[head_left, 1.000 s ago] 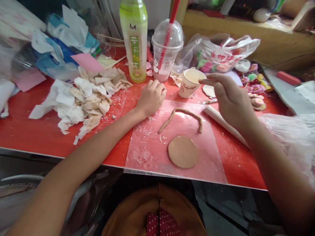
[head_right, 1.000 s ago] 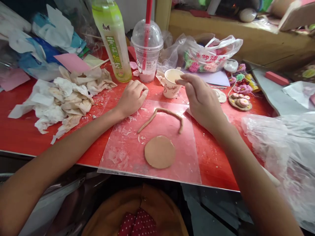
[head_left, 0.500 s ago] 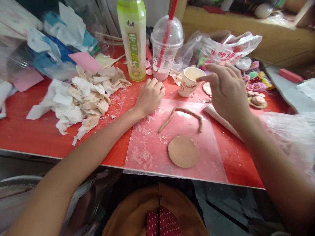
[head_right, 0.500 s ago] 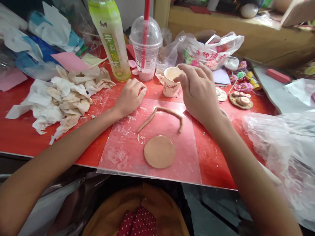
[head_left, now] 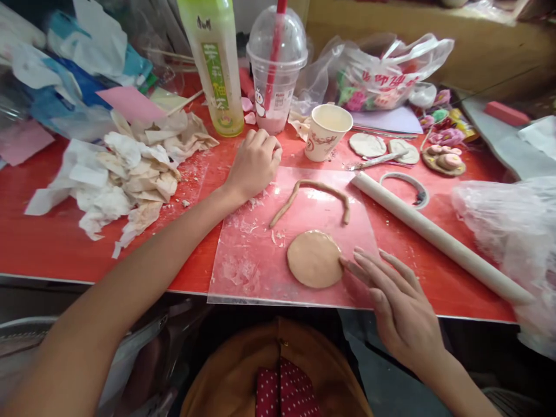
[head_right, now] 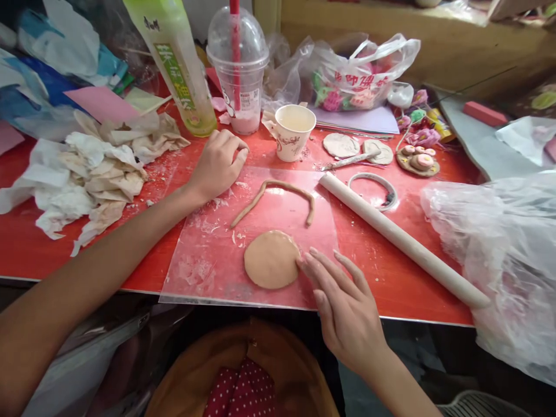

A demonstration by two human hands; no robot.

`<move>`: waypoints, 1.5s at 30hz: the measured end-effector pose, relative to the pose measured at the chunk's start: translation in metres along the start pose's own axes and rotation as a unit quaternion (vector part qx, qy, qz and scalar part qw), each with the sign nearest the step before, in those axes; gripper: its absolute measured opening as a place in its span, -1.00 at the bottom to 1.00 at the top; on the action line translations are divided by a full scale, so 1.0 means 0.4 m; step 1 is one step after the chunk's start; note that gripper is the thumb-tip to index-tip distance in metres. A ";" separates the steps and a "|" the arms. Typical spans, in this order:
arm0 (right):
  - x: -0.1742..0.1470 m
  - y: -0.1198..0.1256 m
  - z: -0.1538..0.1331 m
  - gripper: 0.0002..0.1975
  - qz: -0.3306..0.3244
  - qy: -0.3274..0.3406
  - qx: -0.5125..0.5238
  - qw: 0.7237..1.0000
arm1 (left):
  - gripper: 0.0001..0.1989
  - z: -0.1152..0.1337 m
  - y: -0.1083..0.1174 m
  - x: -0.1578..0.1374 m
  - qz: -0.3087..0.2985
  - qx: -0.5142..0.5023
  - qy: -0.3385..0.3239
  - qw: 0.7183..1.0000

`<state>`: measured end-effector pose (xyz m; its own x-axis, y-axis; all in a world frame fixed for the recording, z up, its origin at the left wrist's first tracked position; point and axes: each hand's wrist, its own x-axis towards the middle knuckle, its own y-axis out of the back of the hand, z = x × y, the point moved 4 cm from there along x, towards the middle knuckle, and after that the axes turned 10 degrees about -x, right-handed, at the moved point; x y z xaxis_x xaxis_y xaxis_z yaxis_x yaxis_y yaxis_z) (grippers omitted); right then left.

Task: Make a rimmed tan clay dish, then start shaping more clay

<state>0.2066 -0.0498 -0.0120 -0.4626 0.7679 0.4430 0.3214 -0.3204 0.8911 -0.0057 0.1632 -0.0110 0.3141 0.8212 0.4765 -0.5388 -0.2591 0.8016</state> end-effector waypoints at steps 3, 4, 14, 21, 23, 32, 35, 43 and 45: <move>-0.022 -0.001 -0.036 -0.53 -0.006 0.035 -0.003 0.999 | -0.80 -0.001 -0.002 0.001 -0.001 0.000 0.003 1.000; -0.025 -0.001 -0.047 -0.52 -0.007 0.044 -0.003 0.999 | -0.80 -0.002 -0.002 0.001 -0.003 0.000 0.005 1.000; 0.236 0.066 0.069 -0.60 0.046 -0.073 0.043 0.995 | -0.80 -0.002 0.001 -0.003 0.001 -0.008 -0.003 1.000; 0.542 -0.052 0.255 -0.61 -0.016 -0.063 -0.086 0.994 | -0.80 -0.011 0.002 -0.003 0.008 -0.003 -0.010 1.000; 0.566 -0.092 0.275 -0.62 -0.027 -0.048 -0.103 0.993 | -0.79 -0.012 0.003 -0.003 0.007 -0.002 -0.008 1.000; 0.466 0.015 0.144 -0.63 0.049 -0.053 -0.059 0.996 | -0.81 -0.011 0.000 -0.002 -0.003 -0.010 -0.005 1.000; 0.381 0.043 0.061 -0.64 0.022 0.010 0.031 0.999 | -0.82 -0.010 0.000 -0.002 0.002 -0.007 0.000 1.000; 0.174 -0.033 -0.053 -0.58 -0.117 0.154 0.116 0.974 | -0.82 -0.005 0.000 -0.002 -0.005 -0.013 0.000 1.000; 0.144 -0.032 -0.059 -0.54 -0.112 0.161 0.122 0.973 | -0.82 -0.006 0.000 -0.003 -0.007 -0.023 0.005 1.000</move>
<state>0.1564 -0.0145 0.0046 -0.7659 0.5771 0.2834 0.3511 0.0061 0.9363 -0.0079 0.1636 -0.0123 0.3150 0.8297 0.4609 -0.5692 -0.2235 0.7912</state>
